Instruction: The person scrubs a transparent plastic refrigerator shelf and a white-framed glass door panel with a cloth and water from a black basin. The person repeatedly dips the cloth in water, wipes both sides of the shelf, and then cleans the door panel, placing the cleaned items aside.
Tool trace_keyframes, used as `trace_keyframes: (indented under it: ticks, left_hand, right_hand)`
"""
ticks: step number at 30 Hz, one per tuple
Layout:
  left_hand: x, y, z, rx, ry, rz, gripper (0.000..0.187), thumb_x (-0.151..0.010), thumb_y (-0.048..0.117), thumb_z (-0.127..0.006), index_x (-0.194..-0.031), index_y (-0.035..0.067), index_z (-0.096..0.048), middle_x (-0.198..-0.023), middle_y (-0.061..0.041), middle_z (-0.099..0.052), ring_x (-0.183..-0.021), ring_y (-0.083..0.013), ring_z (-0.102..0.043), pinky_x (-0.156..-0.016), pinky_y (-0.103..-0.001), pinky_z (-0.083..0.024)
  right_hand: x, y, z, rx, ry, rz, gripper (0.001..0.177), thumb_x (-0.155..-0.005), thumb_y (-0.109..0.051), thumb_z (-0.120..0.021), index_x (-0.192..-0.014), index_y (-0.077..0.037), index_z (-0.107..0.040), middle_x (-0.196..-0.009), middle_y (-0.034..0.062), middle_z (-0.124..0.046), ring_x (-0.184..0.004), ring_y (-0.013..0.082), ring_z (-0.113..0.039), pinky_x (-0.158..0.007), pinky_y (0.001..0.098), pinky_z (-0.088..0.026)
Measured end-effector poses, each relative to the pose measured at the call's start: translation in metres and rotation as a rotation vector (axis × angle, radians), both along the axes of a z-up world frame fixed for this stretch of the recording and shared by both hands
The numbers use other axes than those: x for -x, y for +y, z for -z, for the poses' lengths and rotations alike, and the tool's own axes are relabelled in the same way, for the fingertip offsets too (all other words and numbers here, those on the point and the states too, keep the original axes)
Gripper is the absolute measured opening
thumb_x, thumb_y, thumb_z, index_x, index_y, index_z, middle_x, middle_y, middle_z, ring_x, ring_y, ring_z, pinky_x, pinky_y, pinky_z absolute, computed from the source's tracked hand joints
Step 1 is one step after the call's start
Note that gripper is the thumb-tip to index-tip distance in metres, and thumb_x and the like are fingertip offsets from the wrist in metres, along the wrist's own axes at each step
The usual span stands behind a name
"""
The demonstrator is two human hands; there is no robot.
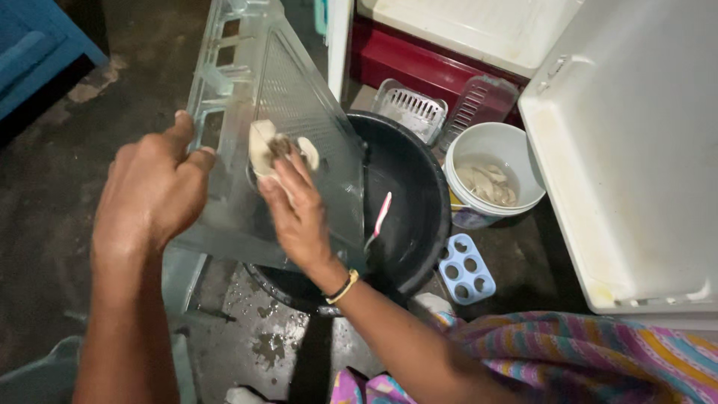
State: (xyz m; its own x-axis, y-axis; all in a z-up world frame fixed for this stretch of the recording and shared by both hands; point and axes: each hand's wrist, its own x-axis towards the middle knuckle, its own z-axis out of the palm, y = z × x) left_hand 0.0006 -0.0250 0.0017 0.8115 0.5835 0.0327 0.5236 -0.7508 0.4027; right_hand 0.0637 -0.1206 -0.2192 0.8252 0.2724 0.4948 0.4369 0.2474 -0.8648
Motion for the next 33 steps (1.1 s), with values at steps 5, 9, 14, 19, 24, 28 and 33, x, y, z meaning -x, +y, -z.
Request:
trace_keyframes:
  ticks: [5, 9, 14, 19, 24, 28, 33]
  left_hand:
    - [0.004, 0.004, 0.003, 0.039, -0.1, -0.053, 0.056, -0.091, 0.024, -0.058, -0.145, 0.011, -0.057, -0.129, -0.029, -0.061, -0.124, -0.0465, -0.056, -0.106, -0.052, -0.04]
    - [0.001, 0.001, 0.002, 0.042, -0.133, -0.041, 0.054, -0.091, 0.023, -0.059, -0.143, 0.011, -0.059, -0.128, -0.03, -0.062, -0.125, -0.0463, -0.056, -0.107, -0.05, -0.041]
    - [0.0, -0.004, 0.005, 0.017, -0.111, -0.024, 0.053, -0.093, 0.023, -0.058, -0.145, 0.01, -0.058, -0.124, -0.031, -0.064, -0.12, -0.0463, -0.06, -0.105, -0.052, -0.042]
    - [0.0, -0.003, 0.009, -0.016, -0.148, 0.02, 0.054, -0.094, 0.023, -0.057, -0.145, 0.005, -0.056, -0.117, -0.032, -0.066, -0.113, -0.0469, -0.064, -0.101, -0.052, -0.046]
    - [0.001, -0.007, 0.006, -0.019, -0.133, 0.026, 0.053, -0.093, 0.025, -0.056, -0.144, 0.009, -0.06, -0.112, -0.035, -0.066, -0.11, -0.05, -0.063, -0.099, -0.055, -0.046]
    - [-0.002, -0.017, 0.008, -0.026, -0.172, 0.027, 0.05, -0.097, 0.033, -0.056, -0.141, 0.011, -0.06, -0.112, -0.034, -0.065, -0.108, -0.0517, -0.06, -0.095, -0.057, -0.046]
    - [-0.008, -0.016, 0.006, -0.036, -0.144, 0.009, 0.053, -0.094, 0.03, -0.056, -0.143, 0.012, -0.058, -0.111, -0.032, -0.067, -0.107, -0.0499, -0.063, -0.096, -0.057, -0.047]
  right_hand:
    - [-0.031, -0.059, 0.155, 0.176, 0.186, 0.182, 0.034, -0.104, -0.018, -0.058, -0.132, 0.0, -0.066, -0.136, 0.016, -0.067, -0.126, 0.0273, -0.063, -0.109, 0.036, -0.046]
    - [-0.031, -0.07, 0.206, 0.273, 0.82, 0.275, 0.037, -0.104, -0.018, -0.051, -0.139, -0.007, -0.06, -0.132, 0.0106, -0.068, -0.116, 0.0244, -0.065, -0.099, 0.0354, -0.05]
    - [0.017, -0.041, 0.096, 0.037, 0.654, 0.044, 0.049, -0.103, -0.02, -0.051, -0.15, -0.008, -0.046, -0.155, 0.0122, -0.05, -0.138, 0.0249, -0.053, -0.112, 0.0339, -0.041]
    - [0.04, -0.045, 0.063, 0.233, 0.128, 0.132, 0.053, -0.113, -0.024, -0.042, -0.161, -0.005, -0.036, -0.168, 0.0231, -0.035, -0.155, 0.0358, -0.031, -0.125, 0.0442, -0.024]
    - [0.021, -0.085, 0.156, 0.405, 0.305, 0.302, 0.048, -0.108, -0.028, -0.049, -0.15, -0.006, -0.04, -0.148, 0.0213, -0.052, -0.136, 0.0368, -0.051, -0.112, 0.044, -0.039]
    - [0.024, -0.11, 0.184, 0.575, 0.331, 0.329, 0.031, -0.099, -0.017, -0.056, -0.129, -0.007, -0.057, -0.124, 0.0186, -0.066, -0.117, 0.0364, -0.063, -0.102, 0.0419, -0.048]
    - [0.018, -0.116, 0.159, 0.573, 0.069, 0.27, 0.022, -0.086, -0.004, -0.063, -0.106, -0.003, -0.072, -0.116, 0.0189, -0.062, -0.111, 0.035, -0.061, -0.099, 0.0392, -0.047]
